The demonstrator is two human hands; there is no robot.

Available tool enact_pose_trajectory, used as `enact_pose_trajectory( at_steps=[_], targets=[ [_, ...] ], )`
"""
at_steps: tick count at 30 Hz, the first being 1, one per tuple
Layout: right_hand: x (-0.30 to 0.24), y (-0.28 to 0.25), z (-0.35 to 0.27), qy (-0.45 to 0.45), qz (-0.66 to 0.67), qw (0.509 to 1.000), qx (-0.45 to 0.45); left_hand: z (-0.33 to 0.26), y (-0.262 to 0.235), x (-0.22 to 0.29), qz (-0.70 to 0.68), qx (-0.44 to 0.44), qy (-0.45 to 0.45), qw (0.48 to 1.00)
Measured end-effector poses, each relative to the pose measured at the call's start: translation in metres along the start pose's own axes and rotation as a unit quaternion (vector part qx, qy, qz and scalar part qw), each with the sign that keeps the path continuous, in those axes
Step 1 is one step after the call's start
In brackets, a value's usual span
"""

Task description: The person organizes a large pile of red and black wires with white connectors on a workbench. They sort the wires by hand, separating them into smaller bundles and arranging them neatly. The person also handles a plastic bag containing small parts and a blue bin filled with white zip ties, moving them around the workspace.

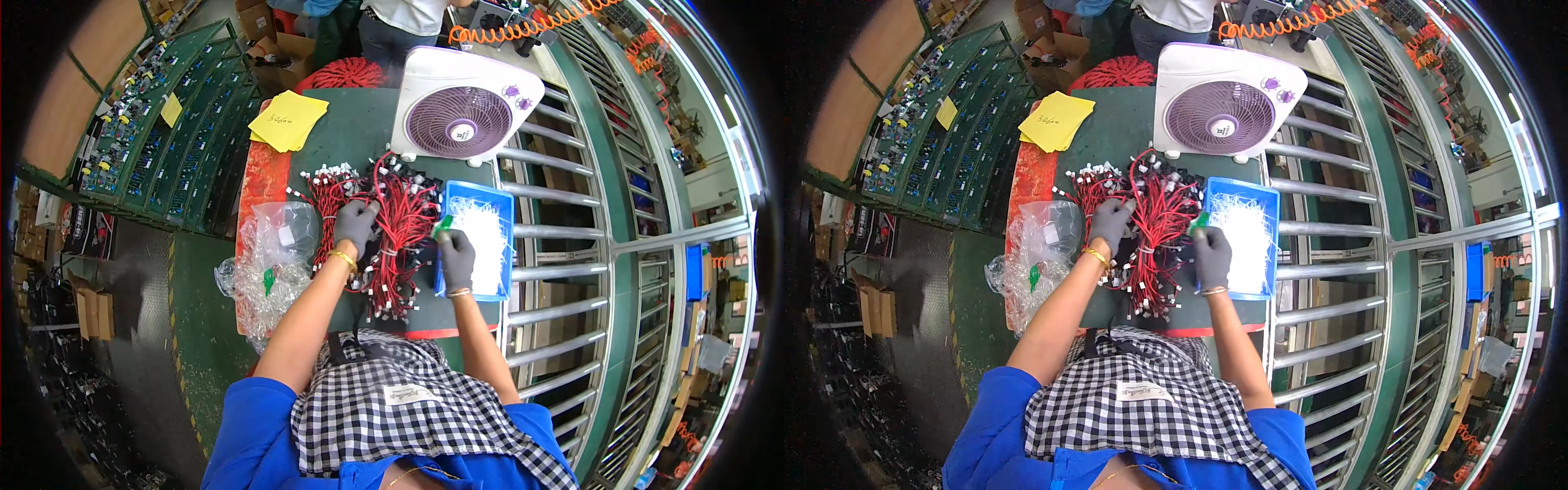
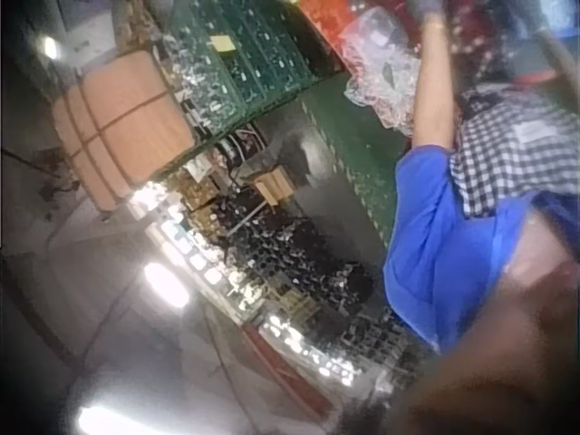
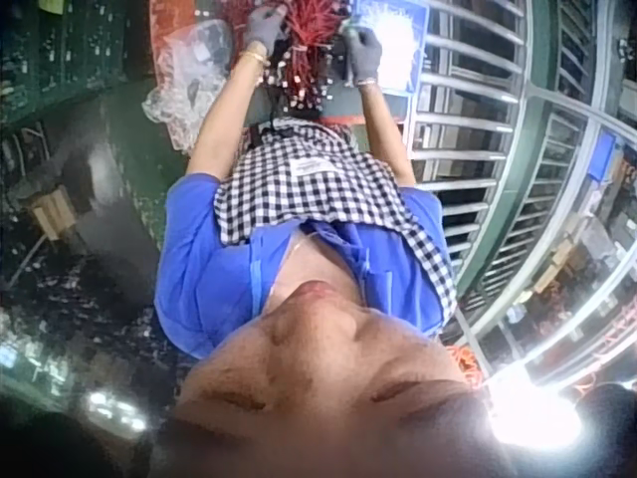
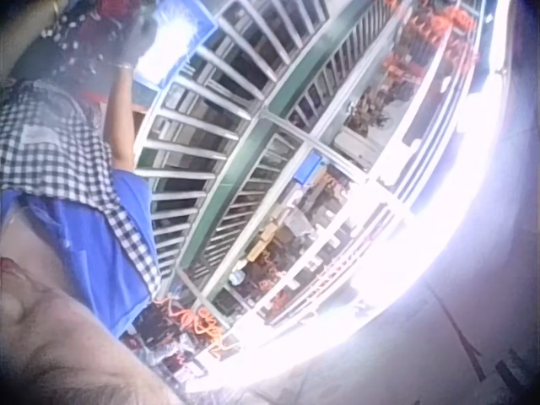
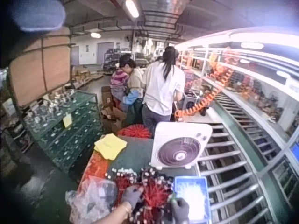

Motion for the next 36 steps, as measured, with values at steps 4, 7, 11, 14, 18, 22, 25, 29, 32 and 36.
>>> enact_pose_trajectory(
  at_steps=[4, 7, 11, 14, 18, 22, 25, 29, 32, 36],
  targets=[
    [-0.016, -0.014, 0.001, 0.037, 0.06, 0.997, -0.03, 0.004, 0.001, -0.011, -0.081, -0.072, 0.004, 0.994],
    [-0.016, -0.007, -0.004, -0.003, 0.074, 0.996, -0.053, -0.008, 0.007, -0.015, -0.12, -0.106, 0.003, 0.987],
    [-0.013, 0.004, -0.02, 0.029, 0.078, 0.993, -0.082, -0.02, 0.006, -0.016, -0.18, -0.146, 0.01, 0.973],
    [-0.01, 0.004, -0.025, 0.028, 0.09, 0.992, -0.079, -0.033, 0.009, -0.007, -0.121, -0.197, 0.059, 0.971],
    [-0.017, 0.007, -0.03, 0.049, 0.077, 0.992, -0.089, -0.044, 0.005, 0.015, 0.098, -0.158, 0.27, 0.945],
    [-0.023, 0.013, -0.035, 0.051, 0.096, 0.989, -0.101, -0.045, 0.013, 0.024, 0.295, -0.027, 0.302, 0.906],
    [-0.029, 0.015, -0.038, 0.019, 0.094, 0.991, -0.097, -0.046, 0.022, 0.032, 0.316, -0.017, 0.279, 0.907],
    [-0.03, 0.014, -0.042, 0.014, 0.07, 0.992, -0.101, -0.052, 0.026, 0.04, 0.304, -0.006, 0.33, 0.894],
    [-0.027, 0.015, -0.046, 0.02, 0.084, 0.99, -0.108, -0.055, 0.028, 0.039, 0.316, -0.023, 0.359, 0.878],
    [-0.037, 0.02, -0.053, 0.031, 0.064, 0.99, -0.121, -0.066, 0.025, 0.03, 0.28, -0.024, 0.379, 0.882]
  ],
)
Point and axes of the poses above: each hand's wrist, its own z-axis towards the middle knuckle, its own y-axis out of the palm, x = y × z, the point moved 9 cm from there along z, towards the middle knuckle, and after that the axes turned 7 degrees about -y, right-handed, at the moved point
